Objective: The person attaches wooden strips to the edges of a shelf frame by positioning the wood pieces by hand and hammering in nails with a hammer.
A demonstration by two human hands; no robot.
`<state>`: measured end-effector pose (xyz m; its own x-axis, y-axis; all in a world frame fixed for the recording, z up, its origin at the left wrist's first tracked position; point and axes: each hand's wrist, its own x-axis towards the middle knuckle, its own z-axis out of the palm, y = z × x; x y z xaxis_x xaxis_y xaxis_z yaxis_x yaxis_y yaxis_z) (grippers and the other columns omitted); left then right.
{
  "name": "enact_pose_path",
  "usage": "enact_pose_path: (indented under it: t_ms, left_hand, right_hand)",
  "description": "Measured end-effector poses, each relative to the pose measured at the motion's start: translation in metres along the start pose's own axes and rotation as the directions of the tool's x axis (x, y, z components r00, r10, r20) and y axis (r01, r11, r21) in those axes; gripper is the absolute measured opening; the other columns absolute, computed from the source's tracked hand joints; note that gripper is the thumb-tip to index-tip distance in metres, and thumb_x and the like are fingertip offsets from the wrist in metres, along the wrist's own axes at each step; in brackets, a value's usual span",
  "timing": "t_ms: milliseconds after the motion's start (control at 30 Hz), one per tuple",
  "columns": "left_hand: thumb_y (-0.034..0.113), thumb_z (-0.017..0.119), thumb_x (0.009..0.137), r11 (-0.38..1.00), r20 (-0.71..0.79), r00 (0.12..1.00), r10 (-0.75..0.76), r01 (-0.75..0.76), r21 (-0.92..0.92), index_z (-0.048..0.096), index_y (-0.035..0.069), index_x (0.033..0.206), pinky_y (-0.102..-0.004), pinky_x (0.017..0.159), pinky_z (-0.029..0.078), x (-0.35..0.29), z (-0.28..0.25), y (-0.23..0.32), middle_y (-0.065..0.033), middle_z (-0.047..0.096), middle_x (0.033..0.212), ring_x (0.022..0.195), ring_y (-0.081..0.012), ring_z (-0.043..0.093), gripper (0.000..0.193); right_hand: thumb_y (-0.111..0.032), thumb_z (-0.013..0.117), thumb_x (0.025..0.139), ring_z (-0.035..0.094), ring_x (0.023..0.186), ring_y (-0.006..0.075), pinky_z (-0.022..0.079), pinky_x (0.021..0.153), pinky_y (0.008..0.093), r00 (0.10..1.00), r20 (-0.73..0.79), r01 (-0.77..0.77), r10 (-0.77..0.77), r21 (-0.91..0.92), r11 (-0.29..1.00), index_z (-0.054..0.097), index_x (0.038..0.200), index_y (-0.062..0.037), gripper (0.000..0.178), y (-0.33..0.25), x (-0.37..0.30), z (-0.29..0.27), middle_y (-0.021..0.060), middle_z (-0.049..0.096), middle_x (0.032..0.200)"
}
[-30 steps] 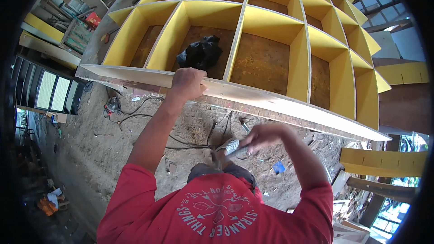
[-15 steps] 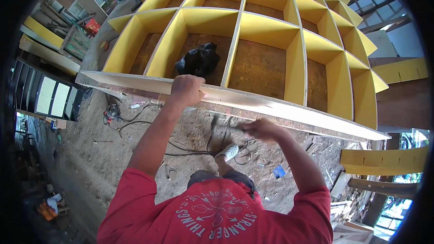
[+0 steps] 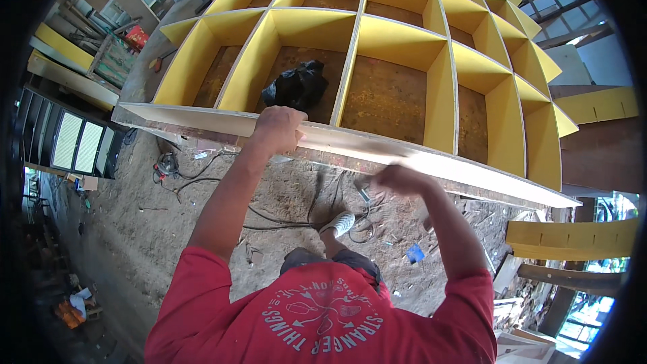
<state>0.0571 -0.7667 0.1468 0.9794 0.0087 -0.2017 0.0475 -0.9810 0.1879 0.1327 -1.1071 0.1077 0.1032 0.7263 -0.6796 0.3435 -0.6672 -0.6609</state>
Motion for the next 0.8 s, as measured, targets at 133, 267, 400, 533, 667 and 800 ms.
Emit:
enact_pose_path:
  t_ms: [133, 267, 400, 533, 667, 800]
  left_hand:
    - [0.03, 0.081, 0.089, 0.998, 0.075, 0.997, -0.037, 0.033, 0.054, 0.078, 0.013, 0.111, -0.048, 0.093, 0.058, 0.0, 0.001, -0.001, -0.0138, 0.078, 0.108, 0.107, -0.0349, 0.074, 0.029]
    - [0.03, 0.081, 0.088, 1.0, 0.044, 0.999, -0.012, 0.012, 0.006, 0.078, 0.013, 0.11, -0.0479, 0.093, 0.058, -0.001, 0.002, 0.0, -0.0136, 0.078, 0.106, 0.105, -0.0347, 0.074, 0.028]
    - [0.029, 0.082, 0.087, 0.999, 0.018, 0.999, -0.027, 0.027, 0.02, 0.078, 0.014, 0.109, -0.048, 0.092, 0.058, -0.002, 0.008, 0.0, -0.0136, 0.079, 0.103, 0.103, -0.0347, 0.075, 0.027]
    - [0.029, 0.083, 0.085, 1.0, -0.024, 1.0, 0.001, -0.001, 0.0, 0.078, 0.014, 0.106, -0.0482, 0.091, 0.058, 0.001, 0.01, -0.003, -0.0147, 0.078, 0.102, 0.102, -0.0353, 0.075, 0.026]
    - [0.03, 0.083, 0.083, 0.999, -0.044, 0.999, -0.032, 0.031, -0.01, 0.078, 0.014, 0.103, -0.0487, 0.089, 0.059, 0.0, 0.011, -0.005, -0.0153, 0.078, 0.099, 0.099, -0.0358, 0.075, 0.026]
    - [0.029, 0.081, 0.082, 1.0, -0.015, 1.0, -0.011, 0.011, 0.005, 0.079, 0.014, 0.104, -0.0504, 0.089, 0.059, 0.002, 0.005, 0.0, -0.0163, 0.078, 0.097, 0.097, -0.0371, 0.075, 0.027]
  right_hand:
    - [-0.047, 0.065, 0.105, 0.073, 0.115, 0.028, 0.051, 0.111, 0.0438, 0.945, -0.325, 0.054, -0.035, 0.05, 0.997, 0.065, 0.147, -0.0198, 0.05, -0.022, 0.002, 0.039, 0.0137, 0.074, 0.133]
    - [-0.051, 0.064, 0.104, 0.073, 0.113, 0.0298, 0.052, 0.108, 0.0486, 0.978, 0.2, 0.09, -0.057, -0.159, 0.983, 0.065, 0.147, -0.0218, 0.052, -0.028, -0.004, 0.026, 0.0134, 0.074, 0.132]
    - [-0.04, 0.063, 0.107, 0.074, 0.11, 0.0244, 0.053, 0.104, 0.0418, 0.938, -0.316, -0.115, 0.14, 0.097, 0.989, 0.066, 0.146, -0.0203, 0.044, -0.009, 0.0, -0.006, 0.0148, 0.076, 0.128]
    - [-0.038, 0.063, 0.108, 0.073, 0.109, 0.0246, 0.051, 0.106, 0.0408, 0.987, 0.005, 0.157, -0.158, -0.155, 0.975, 0.067, 0.145, -0.0254, 0.039, -0.011, -0.003, 0.017, 0.0103, 0.073, 0.137]
    - [-0.03, 0.069, 0.105, 0.072, 0.108, 0.0199, 0.053, 0.101, 0.0354, 0.917, -0.378, -0.079, 0.126, 0.139, 0.987, 0.067, 0.145, -0.0168, 0.042, -0.005, 0.007, -0.006, 0.0146, 0.077, 0.126]
    - [-0.029, 0.072, 0.103, 0.073, 0.102, 0.0204, 0.054, 0.097, 0.0334, 0.886, -0.442, 0.135, -0.138, -0.038, 0.99, 0.066, 0.146, -0.0188, 0.044, 0.016, 0.011, 0.018, 0.0124, 0.079, 0.119]
